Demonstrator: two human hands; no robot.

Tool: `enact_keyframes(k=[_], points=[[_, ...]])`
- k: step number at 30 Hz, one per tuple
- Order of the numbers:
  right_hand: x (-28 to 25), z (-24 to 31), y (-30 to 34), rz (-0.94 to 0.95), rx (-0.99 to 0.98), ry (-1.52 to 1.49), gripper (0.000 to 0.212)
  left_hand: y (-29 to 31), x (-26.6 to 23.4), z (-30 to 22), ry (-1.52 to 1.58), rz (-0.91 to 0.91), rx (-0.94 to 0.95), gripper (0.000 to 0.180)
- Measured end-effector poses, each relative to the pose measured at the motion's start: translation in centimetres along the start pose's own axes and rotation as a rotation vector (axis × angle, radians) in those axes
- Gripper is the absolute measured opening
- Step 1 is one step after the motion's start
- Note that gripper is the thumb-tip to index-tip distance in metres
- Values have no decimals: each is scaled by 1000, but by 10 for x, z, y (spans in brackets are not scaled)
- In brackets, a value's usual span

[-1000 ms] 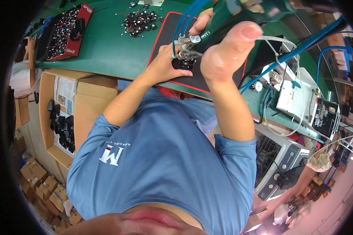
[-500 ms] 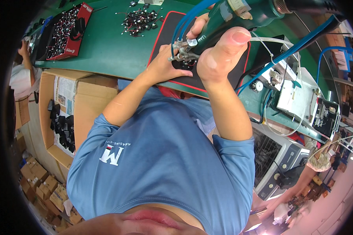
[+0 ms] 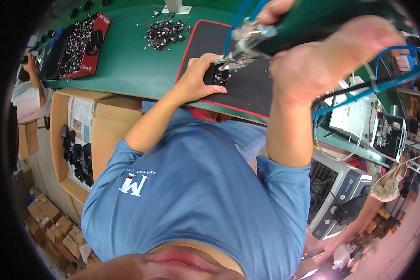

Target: The person assembles small black electronic components using an air screwdriver to fasten screws into the components.

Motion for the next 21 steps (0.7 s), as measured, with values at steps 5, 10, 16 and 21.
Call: enact_keyframes(k=[5, 10, 16, 21], points=[[-31, 5, -19, 145, -68, 348, 97, -7, -7, 31, 862, 183, -563, 54], [-66, -17, 16, 133, 91, 336, 94, -40, -17, 43, 1574, 336, -719, 69], [-83, 13, 66, 133, -542, 763, 68, -113, -12, 83, 696, 345, -621, 72], [-80, -13, 145, 484, -270, 810, 59, -217, 34, 124, -120, 109, -167, 87]])
Point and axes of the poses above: each hand's wrist, its own y-axis away from the middle knuckle, its own x-axis out of the palm, z = x × y, the point moved 5 cm from there along -y, towards the middle knuckle, and after that the axes turned 6 degrees about -y, right-handed, at the moved point
